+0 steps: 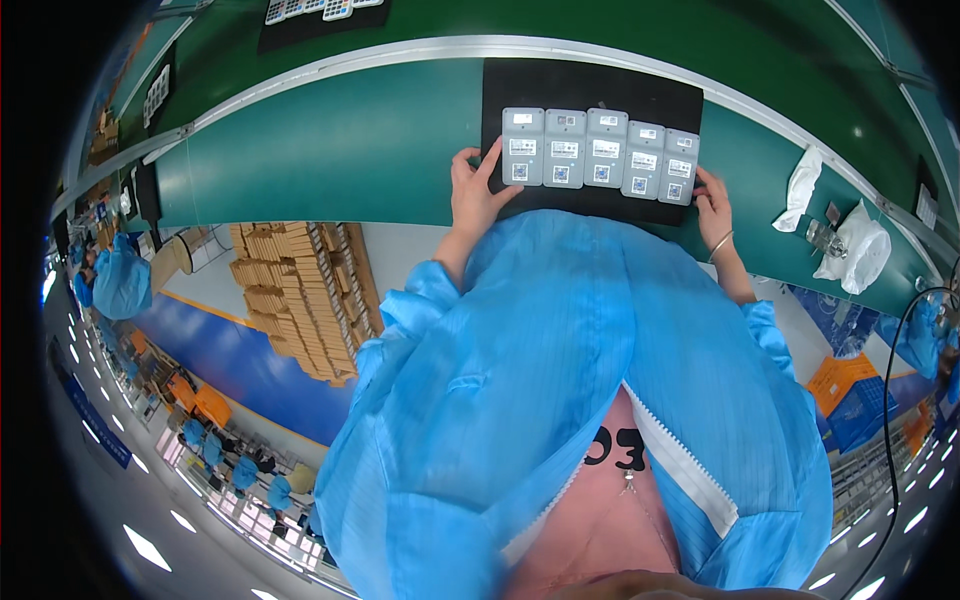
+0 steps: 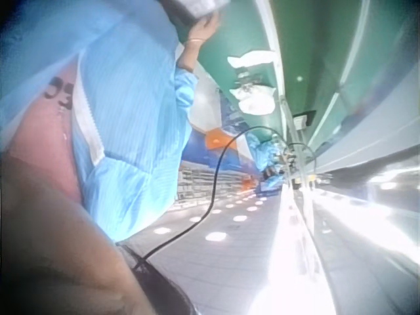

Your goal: The person arranges electronic devices on a tray, peels adhesive labels from a roll and applies them to the back of the devices, and then stacks the devices together.

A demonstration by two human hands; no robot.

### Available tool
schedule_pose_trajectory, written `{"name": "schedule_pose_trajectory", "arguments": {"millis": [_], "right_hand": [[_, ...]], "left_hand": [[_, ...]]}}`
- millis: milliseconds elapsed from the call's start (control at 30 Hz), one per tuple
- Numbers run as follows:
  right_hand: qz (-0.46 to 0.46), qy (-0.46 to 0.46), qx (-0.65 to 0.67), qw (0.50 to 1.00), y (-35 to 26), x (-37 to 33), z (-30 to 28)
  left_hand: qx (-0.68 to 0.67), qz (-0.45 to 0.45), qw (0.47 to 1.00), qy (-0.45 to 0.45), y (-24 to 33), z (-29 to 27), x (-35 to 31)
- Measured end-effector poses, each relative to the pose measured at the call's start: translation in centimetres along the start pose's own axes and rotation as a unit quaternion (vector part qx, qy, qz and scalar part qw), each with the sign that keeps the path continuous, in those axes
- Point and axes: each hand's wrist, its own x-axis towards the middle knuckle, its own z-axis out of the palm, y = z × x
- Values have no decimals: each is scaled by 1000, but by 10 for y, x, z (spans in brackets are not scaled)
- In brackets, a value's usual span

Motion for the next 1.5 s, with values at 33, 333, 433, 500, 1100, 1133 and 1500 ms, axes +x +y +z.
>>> {"name": "schedule_pose_trajectory", "arguments": {"millis": [33,333,433,500,1100,1133,1500], "right_hand": [[24,-2,42,999,7,-3,3],[87,16,115,989,24,-34,-14],[105,-23,100,989,43,-30,-40],[79,22,159,984,63,-25,-48],[-293,25,-181,938,-27,-21,36],[-296,27,-182,937,-32,-19,38],[-194,89,-42,976,-61,-24,59]], "left_hand": [[3,2,1000,-10,0,-1,1],[-8,-14,999,-51,31,8,-4],[24,28,999,-22,34,20,-6],[43,14,998,-48,40,18,-2],[32,200,979,-11,91,55,0],[35,201,979,-14,93,59,1],[-10,206,978,-16,101,63,7]]}}
